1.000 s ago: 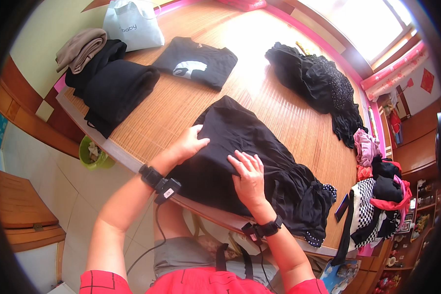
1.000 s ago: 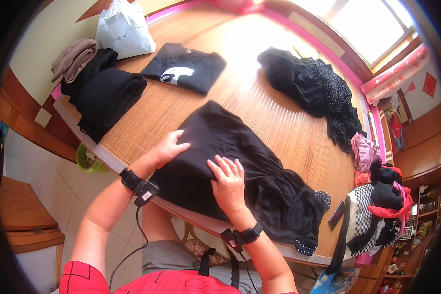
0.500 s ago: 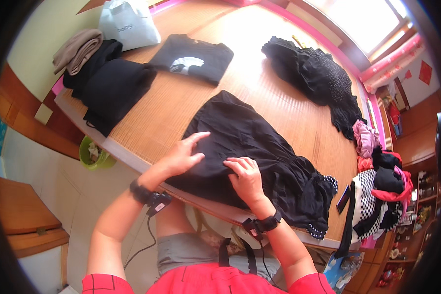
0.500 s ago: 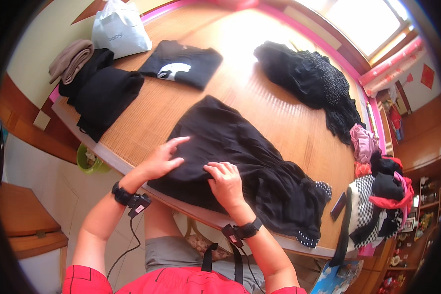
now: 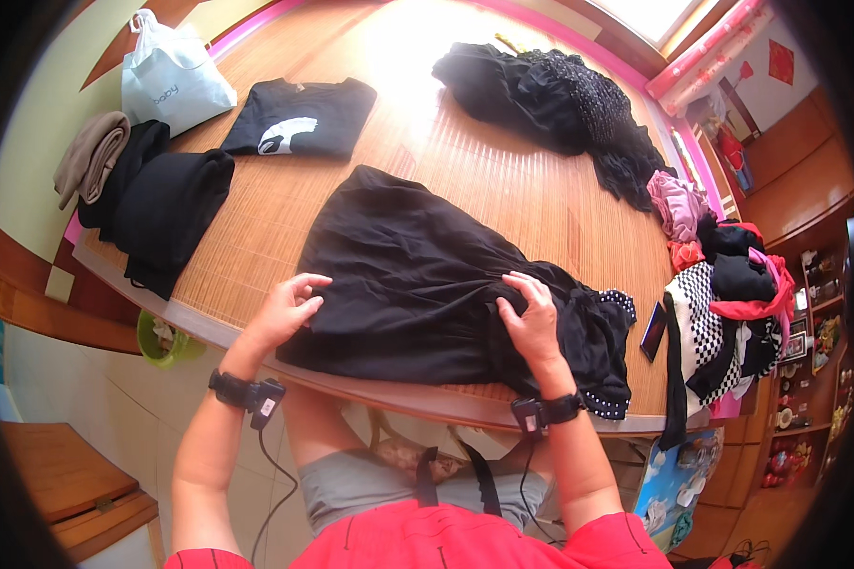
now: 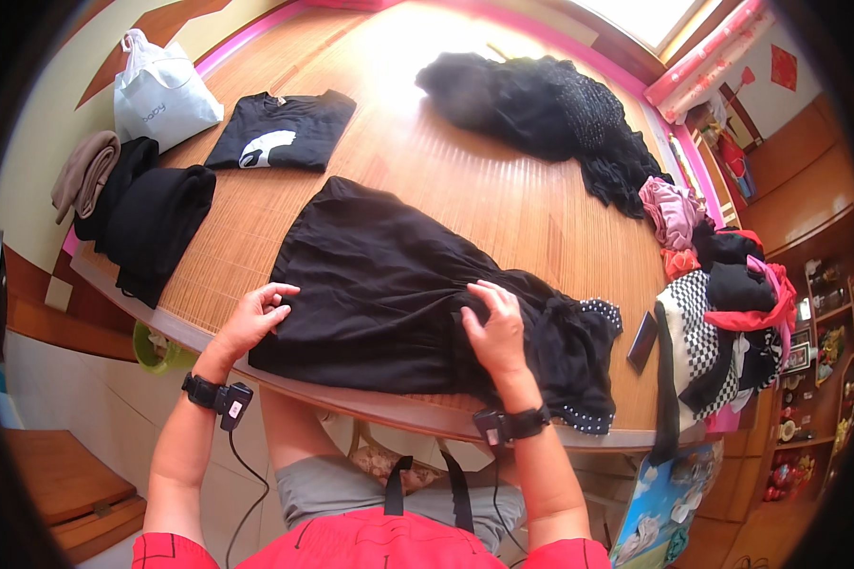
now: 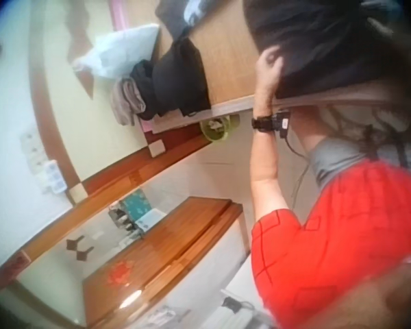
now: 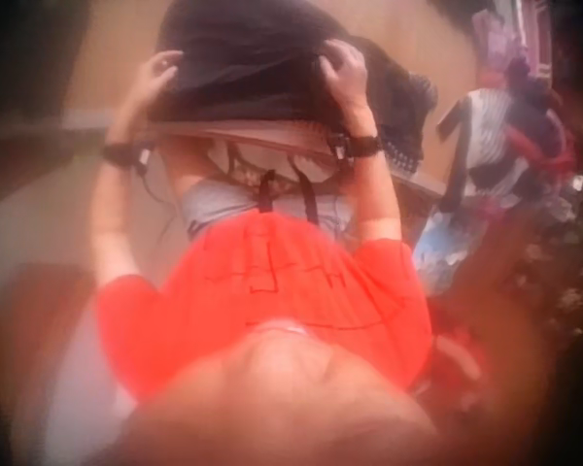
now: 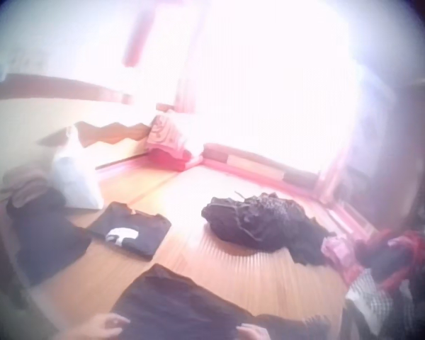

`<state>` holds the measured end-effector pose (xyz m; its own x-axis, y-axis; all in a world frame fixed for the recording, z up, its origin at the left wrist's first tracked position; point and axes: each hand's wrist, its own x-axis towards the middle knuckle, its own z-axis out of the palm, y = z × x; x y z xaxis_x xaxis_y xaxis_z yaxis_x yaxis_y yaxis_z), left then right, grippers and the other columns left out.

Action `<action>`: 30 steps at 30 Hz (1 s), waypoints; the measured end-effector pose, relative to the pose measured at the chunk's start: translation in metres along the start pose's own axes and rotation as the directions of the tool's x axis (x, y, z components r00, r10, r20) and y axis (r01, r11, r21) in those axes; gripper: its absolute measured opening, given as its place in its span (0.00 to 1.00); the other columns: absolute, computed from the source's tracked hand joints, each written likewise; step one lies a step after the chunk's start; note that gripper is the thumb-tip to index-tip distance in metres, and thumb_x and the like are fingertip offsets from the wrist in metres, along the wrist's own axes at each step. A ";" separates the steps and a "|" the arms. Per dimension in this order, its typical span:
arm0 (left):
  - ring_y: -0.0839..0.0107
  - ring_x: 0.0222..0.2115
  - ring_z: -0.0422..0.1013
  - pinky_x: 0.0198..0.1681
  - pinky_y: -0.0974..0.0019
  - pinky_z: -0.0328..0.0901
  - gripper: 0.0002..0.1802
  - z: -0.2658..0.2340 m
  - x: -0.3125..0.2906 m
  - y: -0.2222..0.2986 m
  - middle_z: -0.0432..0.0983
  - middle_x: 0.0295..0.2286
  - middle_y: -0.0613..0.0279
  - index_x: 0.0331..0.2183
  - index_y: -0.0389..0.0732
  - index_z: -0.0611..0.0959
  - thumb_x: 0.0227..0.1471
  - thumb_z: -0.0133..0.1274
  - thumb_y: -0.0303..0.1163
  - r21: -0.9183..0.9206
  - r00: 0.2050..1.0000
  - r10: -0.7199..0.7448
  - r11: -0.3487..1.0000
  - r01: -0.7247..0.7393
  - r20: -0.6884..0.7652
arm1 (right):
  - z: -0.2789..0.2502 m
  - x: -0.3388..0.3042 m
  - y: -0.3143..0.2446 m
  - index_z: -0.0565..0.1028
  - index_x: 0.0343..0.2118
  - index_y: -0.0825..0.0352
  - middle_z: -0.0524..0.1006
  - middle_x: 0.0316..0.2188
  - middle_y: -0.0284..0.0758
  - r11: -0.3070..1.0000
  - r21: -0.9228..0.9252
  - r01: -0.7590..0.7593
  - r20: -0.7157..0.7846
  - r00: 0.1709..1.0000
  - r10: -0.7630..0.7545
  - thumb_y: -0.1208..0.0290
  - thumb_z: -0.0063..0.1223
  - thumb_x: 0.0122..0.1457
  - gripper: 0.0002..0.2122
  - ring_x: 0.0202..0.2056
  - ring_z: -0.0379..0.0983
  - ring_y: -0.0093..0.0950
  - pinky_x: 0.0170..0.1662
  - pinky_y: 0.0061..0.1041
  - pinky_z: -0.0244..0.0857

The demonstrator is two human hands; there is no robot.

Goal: The person folds a black t-shirt on a wooden table, then picks up a black dress with pearl embellishments. They smooth out the dress, fold the sleeves inward, and fold the garment in half before folding it again into a compact shape.

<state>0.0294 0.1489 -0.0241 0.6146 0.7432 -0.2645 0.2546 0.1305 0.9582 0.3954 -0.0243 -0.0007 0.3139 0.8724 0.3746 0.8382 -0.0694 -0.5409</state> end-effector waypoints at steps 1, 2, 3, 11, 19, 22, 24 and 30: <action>0.87 0.25 0.56 0.28 0.79 0.57 0.22 0.003 -0.002 0.006 0.61 0.27 0.79 0.55 0.43 0.77 0.57 0.56 0.26 0.035 1.000 -0.004 0.999 0.003 0.013 | -0.003 -0.003 0.009 0.78 0.46 0.64 0.78 0.48 0.41 1.000 -0.019 0.000 0.021 1.000 0.001 0.75 0.64 0.49 0.18 0.52 0.71 0.42 0.58 0.37 0.64; 0.87 0.25 0.56 0.28 0.79 0.56 0.24 0.004 -0.004 0.010 0.60 0.27 0.79 0.56 0.43 0.76 0.57 0.56 0.26 0.072 1.000 -0.006 0.997 0.004 0.023 | -0.005 -0.004 0.014 0.78 0.46 0.64 0.77 0.48 0.42 0.999 -0.034 0.003 0.040 0.999 -0.002 0.74 0.64 0.49 0.18 0.52 0.71 0.42 0.58 0.37 0.64; 0.87 0.25 0.55 0.28 0.79 0.56 0.28 0.004 -0.005 0.008 0.60 0.26 0.79 0.58 0.45 0.74 0.56 0.58 0.28 0.047 0.997 -0.015 0.999 0.011 0.070 | -0.005 -0.005 0.018 0.78 0.46 0.64 0.77 0.48 0.42 0.999 -0.050 0.007 0.060 0.998 -0.004 0.74 0.64 0.49 0.19 0.52 0.71 0.42 0.58 0.37 0.64; 0.86 0.30 0.68 0.37 0.78 0.67 0.17 0.004 -0.018 0.011 0.78 0.35 0.72 0.50 0.39 0.82 0.57 0.56 0.25 -0.019 0.981 -0.066 0.997 0.071 0.185 | 0.008 -0.013 0.027 0.77 0.48 0.64 0.76 0.49 0.43 0.999 0.030 -0.032 0.067 0.997 0.030 0.76 0.61 0.47 0.21 0.53 0.70 0.43 0.59 0.38 0.63; 0.84 0.35 0.67 0.43 0.77 0.67 0.31 0.002 -0.024 0.051 0.73 0.40 0.73 0.59 0.39 0.74 0.54 0.60 0.23 -0.096 0.976 -0.032 0.994 0.054 0.216 | 0.014 -0.001 -0.008 0.74 0.52 0.60 0.72 0.54 0.39 0.996 -0.010 0.089 0.130 0.988 -0.087 0.69 0.65 0.45 0.26 0.57 0.66 0.41 0.63 0.41 0.57; 0.76 0.43 0.70 0.48 0.73 0.67 0.36 0.002 -0.025 0.052 0.74 0.45 0.64 0.60 0.40 0.73 0.48 0.58 0.16 0.134 0.984 0.131 0.980 -0.147 0.119 | 0.030 -0.001 -0.008 0.74 0.50 0.60 0.73 0.51 0.37 0.986 -0.128 0.103 0.108 0.990 -0.089 0.68 0.67 0.45 0.26 0.55 0.67 0.38 0.63 0.41 0.56; 0.71 0.49 0.71 0.51 0.72 0.66 0.36 0.008 -0.023 0.050 0.74 0.49 0.58 0.59 0.38 0.74 0.47 0.55 0.13 0.349 0.946 0.322 0.883 -0.313 0.034 | 0.036 0.000 -0.010 0.74 0.50 0.61 0.74 0.51 0.38 0.986 -0.146 0.084 0.062 0.995 -0.076 0.71 0.67 0.45 0.25 0.54 0.68 0.39 0.62 0.40 0.58; 0.60 0.34 0.76 0.40 0.65 0.69 0.22 0.001 0.021 0.076 0.78 0.32 0.52 0.45 0.38 0.85 0.46 0.52 0.17 0.562 0.837 0.547 0.701 -0.440 -0.027 | 0.021 0.006 0.012 0.79 0.44 0.61 0.79 0.45 0.39 0.999 0.006 -0.035 0.031 0.999 0.035 0.72 0.65 0.49 0.17 0.50 0.72 0.41 0.55 0.37 0.67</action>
<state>0.0621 0.1738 0.0435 0.6335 0.7108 0.3058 0.3274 -0.6042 0.7265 0.3980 -0.0098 -0.0213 0.3292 0.8841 0.3316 0.8239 -0.0974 -0.5583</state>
